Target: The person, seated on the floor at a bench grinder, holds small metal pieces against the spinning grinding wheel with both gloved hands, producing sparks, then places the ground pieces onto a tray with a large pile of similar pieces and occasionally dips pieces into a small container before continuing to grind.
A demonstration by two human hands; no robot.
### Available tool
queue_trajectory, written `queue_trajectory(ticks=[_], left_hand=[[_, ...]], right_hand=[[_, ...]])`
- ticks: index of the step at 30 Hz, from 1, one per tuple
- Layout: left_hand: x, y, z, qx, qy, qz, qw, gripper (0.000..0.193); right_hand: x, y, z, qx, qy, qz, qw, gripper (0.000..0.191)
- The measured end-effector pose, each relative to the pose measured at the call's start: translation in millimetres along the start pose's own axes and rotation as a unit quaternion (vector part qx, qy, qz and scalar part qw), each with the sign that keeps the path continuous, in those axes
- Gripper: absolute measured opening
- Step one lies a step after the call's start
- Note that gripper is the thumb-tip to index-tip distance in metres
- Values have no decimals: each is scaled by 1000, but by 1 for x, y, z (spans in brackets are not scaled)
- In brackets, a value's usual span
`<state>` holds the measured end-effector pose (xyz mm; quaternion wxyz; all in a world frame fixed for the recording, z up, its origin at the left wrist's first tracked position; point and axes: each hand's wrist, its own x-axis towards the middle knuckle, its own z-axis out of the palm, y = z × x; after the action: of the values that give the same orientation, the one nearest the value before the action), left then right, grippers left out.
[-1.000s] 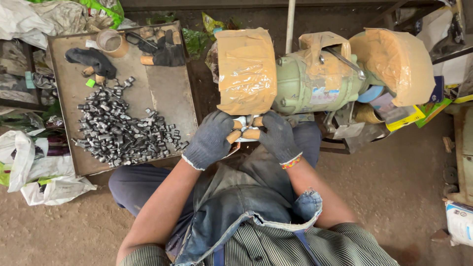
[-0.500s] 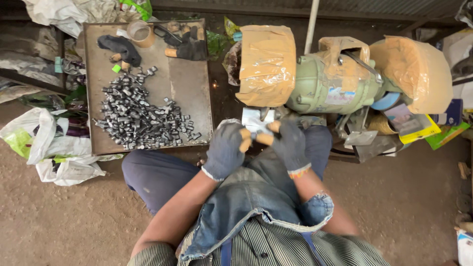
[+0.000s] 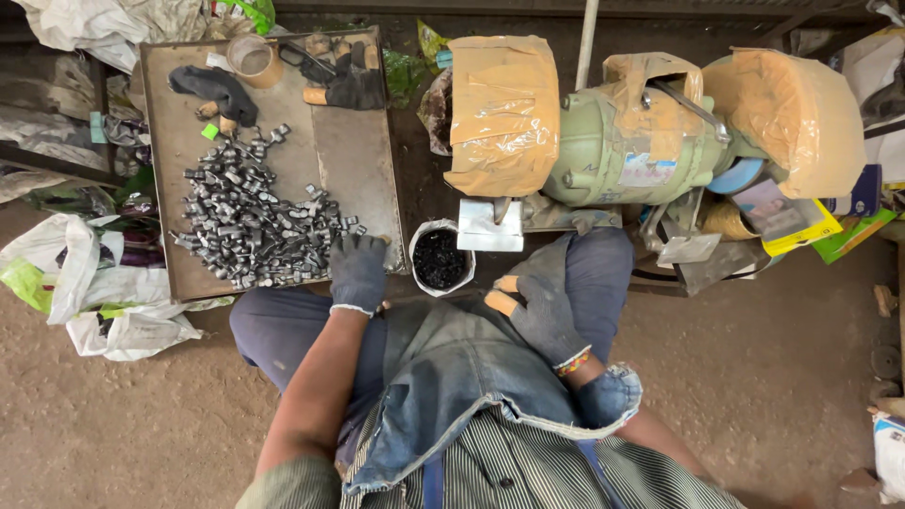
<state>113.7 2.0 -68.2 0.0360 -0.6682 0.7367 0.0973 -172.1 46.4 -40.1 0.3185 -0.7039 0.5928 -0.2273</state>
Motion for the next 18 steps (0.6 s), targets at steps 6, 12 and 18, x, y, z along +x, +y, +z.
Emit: queue_trajectory(ticks=[6, 12, 18], left_hand=[[-28, 54, -32, -235, 144, 211, 938, 46], [-20, 74, -65, -251, 272, 292, 882, 42], [30, 76, -52, -296, 219, 183, 911, 38]], right_hand=[[20, -36, -20, 219, -104, 20, 970, 48], [35, -34, -34, 61, 32, -49, 996, 36], [49, -16, -36, -149, 107, -199, 963, 17]])
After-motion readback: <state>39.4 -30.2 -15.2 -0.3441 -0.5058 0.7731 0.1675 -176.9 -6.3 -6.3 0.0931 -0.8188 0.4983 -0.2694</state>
